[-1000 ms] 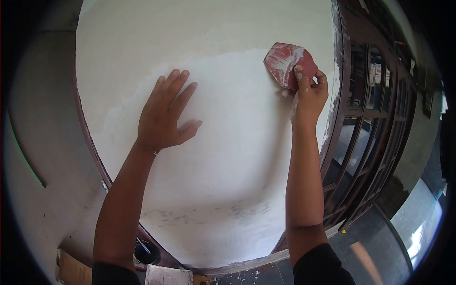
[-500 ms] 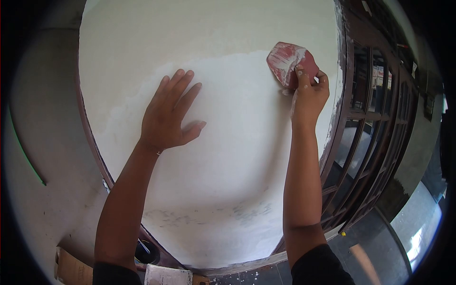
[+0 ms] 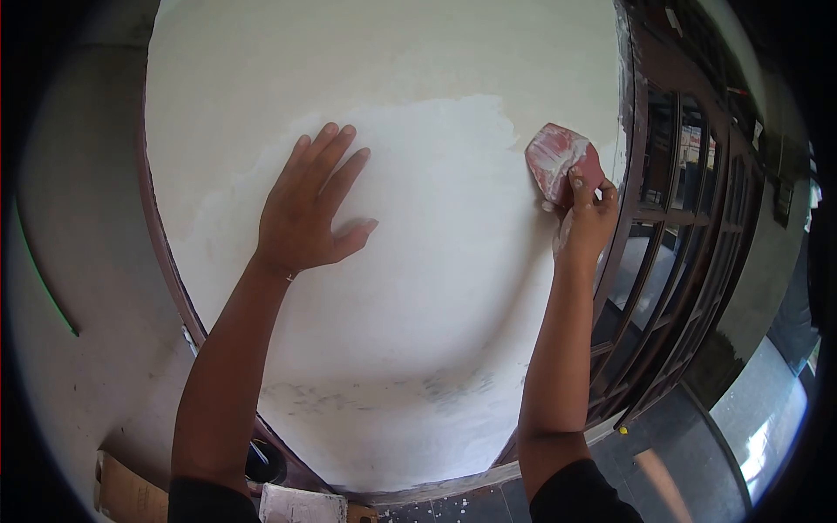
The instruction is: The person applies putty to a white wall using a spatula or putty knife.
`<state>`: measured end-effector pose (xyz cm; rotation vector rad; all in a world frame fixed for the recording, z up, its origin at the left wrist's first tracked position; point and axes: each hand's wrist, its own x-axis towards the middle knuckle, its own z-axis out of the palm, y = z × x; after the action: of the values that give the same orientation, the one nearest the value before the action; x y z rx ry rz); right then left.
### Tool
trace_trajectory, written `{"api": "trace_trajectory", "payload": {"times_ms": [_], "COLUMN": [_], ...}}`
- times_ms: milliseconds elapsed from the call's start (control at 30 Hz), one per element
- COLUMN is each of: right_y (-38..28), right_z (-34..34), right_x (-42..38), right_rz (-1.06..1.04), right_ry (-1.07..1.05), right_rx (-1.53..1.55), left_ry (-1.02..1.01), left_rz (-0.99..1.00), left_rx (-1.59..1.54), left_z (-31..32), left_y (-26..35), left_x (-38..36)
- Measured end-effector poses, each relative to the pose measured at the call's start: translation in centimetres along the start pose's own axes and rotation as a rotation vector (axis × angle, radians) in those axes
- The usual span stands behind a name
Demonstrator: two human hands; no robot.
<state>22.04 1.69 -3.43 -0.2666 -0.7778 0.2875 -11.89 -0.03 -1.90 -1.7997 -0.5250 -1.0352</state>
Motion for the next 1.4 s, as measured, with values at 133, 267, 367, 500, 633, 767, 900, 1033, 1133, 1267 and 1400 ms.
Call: {"api": "trace_trajectory", "payload": {"times_ms": [133, 267, 367, 500, 633, 767, 900, 1033, 1133, 1267, 1400], "right_y": [-0.3, -1.4, 1.3, 1.5, 1.0, 1.1, 1.7, 1.5, 0.3, -0.7, -2.6], "right_z": [-0.8, 2.1, -0.5, -2.9, -5.7, -8.2, -14.2, -19.3, -21.0, -20.8, -18.1], "right_x": [0.0, 0.5, 1.7, 0.0, -5.6, -18.3, -30.6, -38.6, -43.3, -49.1, -54.8], "right_rz": [-0.016, -0.011, -0.067, -0.042, 0.106, 0.403, 0.828, 1.255, 1.47, 1.474, 1.528], "right_ry": [-0.055, -0.094, -0.052, -0.014, -0.144, -0.237, -0.306, -0.381, -0.402, -0.647, -0.741], "right_rx": [0.139, 0.006, 0.012, 0.058, 0.244, 0.225, 0.033, -0.083, -0.096, -0.437, -0.464], "left_ry": [0.002, 0.004, 0.003, -0.002, -0.002, -0.015, -0.033, -0.219, -0.193, -0.622, -0.393], "left_rz": [0.004, 0.001, 0.002, -0.009, -0.018, -0.054, -0.336, -0.886, -1.431, -1.412, -1.588], "left_rx": [0.008, 0.008, 0.004, 0.0, -0.017, -0.079, -0.248, -0.378, -0.597, -0.417, -0.425], "left_z": [-0.1, 0.0, 0.0, -0.2, 0.0, -0.2, -1.5, -6.2, -11.3, -19.3, -25.6], "left_y": [0.1, 0.1, 0.0, 0.1, 0.2, 2.1, 10.9, 23.2, 30.8, 34.2, 34.8], "left_x": [0.1, 0.1, 0.2, 0.2, 0.1, -3.9, -17.7, -31.9, -37.7, -44.1, -46.4]}}
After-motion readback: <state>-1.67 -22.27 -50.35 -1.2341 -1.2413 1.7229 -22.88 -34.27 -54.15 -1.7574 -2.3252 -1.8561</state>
